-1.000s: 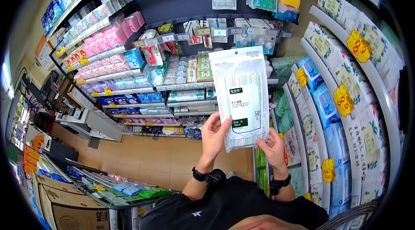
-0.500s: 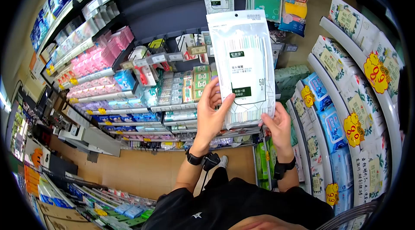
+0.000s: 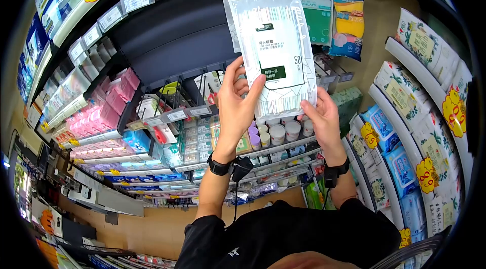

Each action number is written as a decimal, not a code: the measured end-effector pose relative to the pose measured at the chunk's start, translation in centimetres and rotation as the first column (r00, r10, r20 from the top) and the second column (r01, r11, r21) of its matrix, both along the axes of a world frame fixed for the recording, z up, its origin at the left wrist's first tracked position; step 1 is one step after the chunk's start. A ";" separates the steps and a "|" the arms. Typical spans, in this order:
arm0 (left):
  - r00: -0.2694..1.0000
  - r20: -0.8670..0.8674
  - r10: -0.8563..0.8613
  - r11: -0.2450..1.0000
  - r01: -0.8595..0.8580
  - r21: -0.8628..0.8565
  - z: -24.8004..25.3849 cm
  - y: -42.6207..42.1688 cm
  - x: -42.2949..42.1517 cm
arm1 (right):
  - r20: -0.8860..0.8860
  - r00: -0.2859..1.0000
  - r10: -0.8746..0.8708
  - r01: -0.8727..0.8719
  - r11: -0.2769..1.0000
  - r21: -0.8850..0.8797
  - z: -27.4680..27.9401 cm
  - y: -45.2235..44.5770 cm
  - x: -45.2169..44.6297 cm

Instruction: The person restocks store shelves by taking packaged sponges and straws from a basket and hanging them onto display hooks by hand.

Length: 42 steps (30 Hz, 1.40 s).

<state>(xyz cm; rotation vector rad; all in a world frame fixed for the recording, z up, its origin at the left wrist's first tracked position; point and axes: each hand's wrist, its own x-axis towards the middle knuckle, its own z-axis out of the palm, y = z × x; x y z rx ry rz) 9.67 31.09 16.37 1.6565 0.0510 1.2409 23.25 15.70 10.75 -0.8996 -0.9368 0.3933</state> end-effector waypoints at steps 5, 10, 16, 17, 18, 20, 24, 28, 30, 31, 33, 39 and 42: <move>0.999 -0.029 0.017 0.999 -0.016 0.048 1.3 2.2 1.2 | 0.004 1.000 -0.001 0.001 0.999 0.049 0.7 2.3 1.3; 1.000 -0.008 0.020 0.997 -0.019 0.077 1.7 3.4 2.2 | -0.003 1.000 -0.004 0.004 0.998 0.070 1.0 3.6 2.1; 1.000 -0.007 0.007 0.997 -0.006 0.082 2.3 4.2 2.5 | 0.009 1.000 -0.008 0.007 0.998 0.066 1.7 4.3 2.4; 1.000 -0.002 0.012 0.996 -0.012 0.092 2.4 4.3 2.5 | 0.011 1.000 -0.018 0.017 0.998 0.064 1.8 4.4 2.4; 1.000 0.004 0.017 0.995 -0.018 0.101 2.4 4.3 2.6 | 0.011 1.000 -0.018 0.017 0.998 0.063 1.9 4.5 2.4; 0.999 -0.006 0.032 0.994 -0.031 0.109 2.6 4.3 2.6 | 0.015 1.000 -0.028 0.026 0.996 0.082 2.0 4.6 2.3; 0.998 -0.033 0.055 0.992 -0.051 0.115 3.0 4.2 2.4 | 0.010 1.000 -0.025 0.024 0.996 0.082 2.1 4.7 2.5; 0.996 -0.032 0.089 0.987 -0.083 0.140 3.1 4.3 2.5 | 0.015 1.000 0.001 -0.002 0.996 0.086 2.3 4.6 2.7; 0.993 -0.009 0.121 0.979 -0.118 0.166 3.1 4.3 2.6 | 0.015 1.000 0.009 -0.010 0.996 0.092 2.4 4.6 2.6; 0.993 -0.009 0.121 0.979 -0.118 0.165 3.1 4.4 2.5 | 0.008 1.000 0.010 -0.011 0.996 0.093 2.5 4.6 2.6; 0.993 0.010 0.120 0.982 -0.120 0.146 3.1 4.4 2.5 | 0.001 1.000 0.012 -0.012 0.996 0.093 2.4 4.6 2.6; 0.992 -0.008 0.130 0.982 -0.127 0.141 3.1 4.5 1.8 | -0.029 1.000 0.012 -0.009 0.997 0.075 2.4 4.6 2.4; 0.985 0.002 0.170 0.975 -0.168 0.144 3.1 4.3 1.4 | -0.027 0.999 0.030 -0.028 0.997 0.073 2.7 5.0 2.6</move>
